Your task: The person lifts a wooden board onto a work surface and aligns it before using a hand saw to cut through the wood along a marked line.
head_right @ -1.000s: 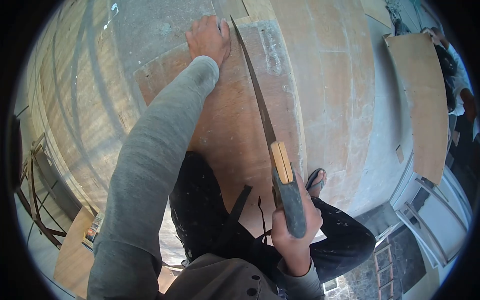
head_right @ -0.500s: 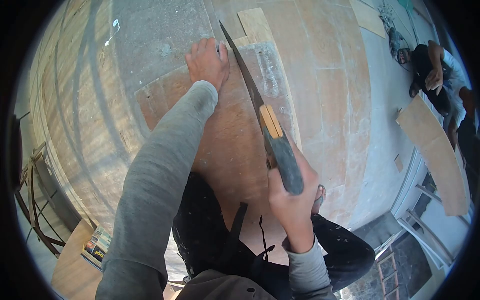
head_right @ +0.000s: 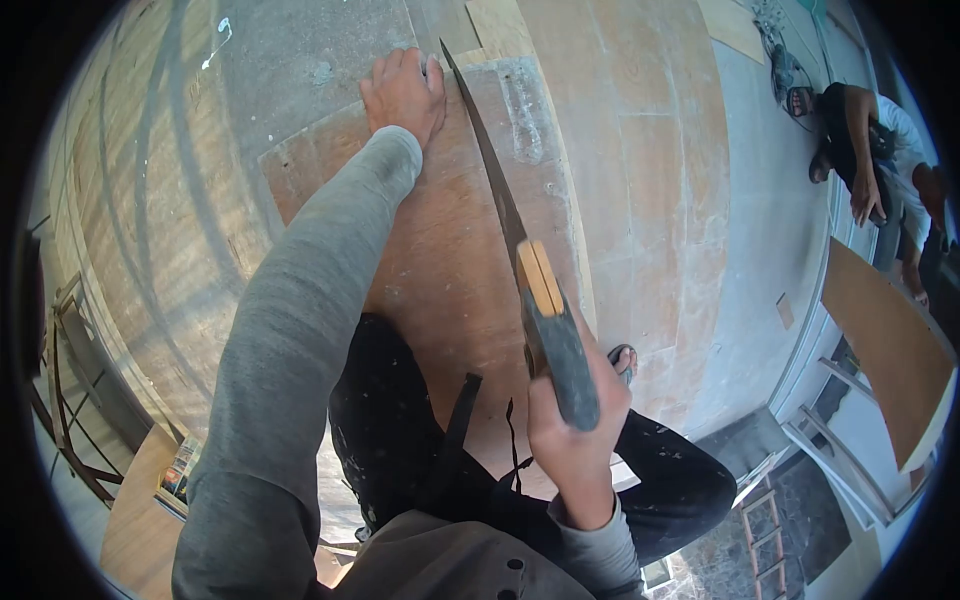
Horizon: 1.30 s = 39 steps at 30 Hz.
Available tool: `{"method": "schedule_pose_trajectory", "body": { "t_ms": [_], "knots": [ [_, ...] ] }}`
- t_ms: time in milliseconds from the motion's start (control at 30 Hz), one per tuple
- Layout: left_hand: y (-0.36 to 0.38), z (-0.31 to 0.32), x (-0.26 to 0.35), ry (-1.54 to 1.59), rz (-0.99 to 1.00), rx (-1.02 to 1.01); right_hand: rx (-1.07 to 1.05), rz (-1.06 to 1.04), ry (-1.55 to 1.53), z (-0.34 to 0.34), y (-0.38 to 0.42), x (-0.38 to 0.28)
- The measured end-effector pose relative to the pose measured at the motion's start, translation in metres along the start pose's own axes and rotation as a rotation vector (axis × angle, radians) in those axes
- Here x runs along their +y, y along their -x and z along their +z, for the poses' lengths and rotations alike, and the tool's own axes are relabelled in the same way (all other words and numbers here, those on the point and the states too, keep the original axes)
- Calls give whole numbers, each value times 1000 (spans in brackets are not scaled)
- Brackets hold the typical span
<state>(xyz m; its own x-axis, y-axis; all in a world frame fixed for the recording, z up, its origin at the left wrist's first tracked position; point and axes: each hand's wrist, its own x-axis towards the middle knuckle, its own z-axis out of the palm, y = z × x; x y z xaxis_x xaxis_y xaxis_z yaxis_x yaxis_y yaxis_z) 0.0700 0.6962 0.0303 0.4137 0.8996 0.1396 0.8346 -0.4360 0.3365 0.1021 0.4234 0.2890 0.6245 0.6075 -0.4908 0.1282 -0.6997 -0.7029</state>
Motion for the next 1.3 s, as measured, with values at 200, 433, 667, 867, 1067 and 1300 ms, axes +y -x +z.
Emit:
{"method": "schedule_pose_trajectory", "body": {
  "t_ms": [200,433,667,867,1067,1300],
  "knots": [
    [-1,1,-1,-29,-2,-9,-12,174,-180,10,-26,0],
    [-6,-2,-2,-43,-16,-10,31,7,-22,-4,28,2],
    [-6,-2,-5,-22,-4,-27,-20,-59,-145,35,-51,-2],
    [-6,-7,2,-12,-29,-48,25,-61,-10,-1,5,5],
    [-6,-9,0,-8,-30,-91,1,-26,-94,19,-15,10],
    [-11,-5,-1,-8,-23,13,-31,-96,-162,33,-66,10]
  ]
}}
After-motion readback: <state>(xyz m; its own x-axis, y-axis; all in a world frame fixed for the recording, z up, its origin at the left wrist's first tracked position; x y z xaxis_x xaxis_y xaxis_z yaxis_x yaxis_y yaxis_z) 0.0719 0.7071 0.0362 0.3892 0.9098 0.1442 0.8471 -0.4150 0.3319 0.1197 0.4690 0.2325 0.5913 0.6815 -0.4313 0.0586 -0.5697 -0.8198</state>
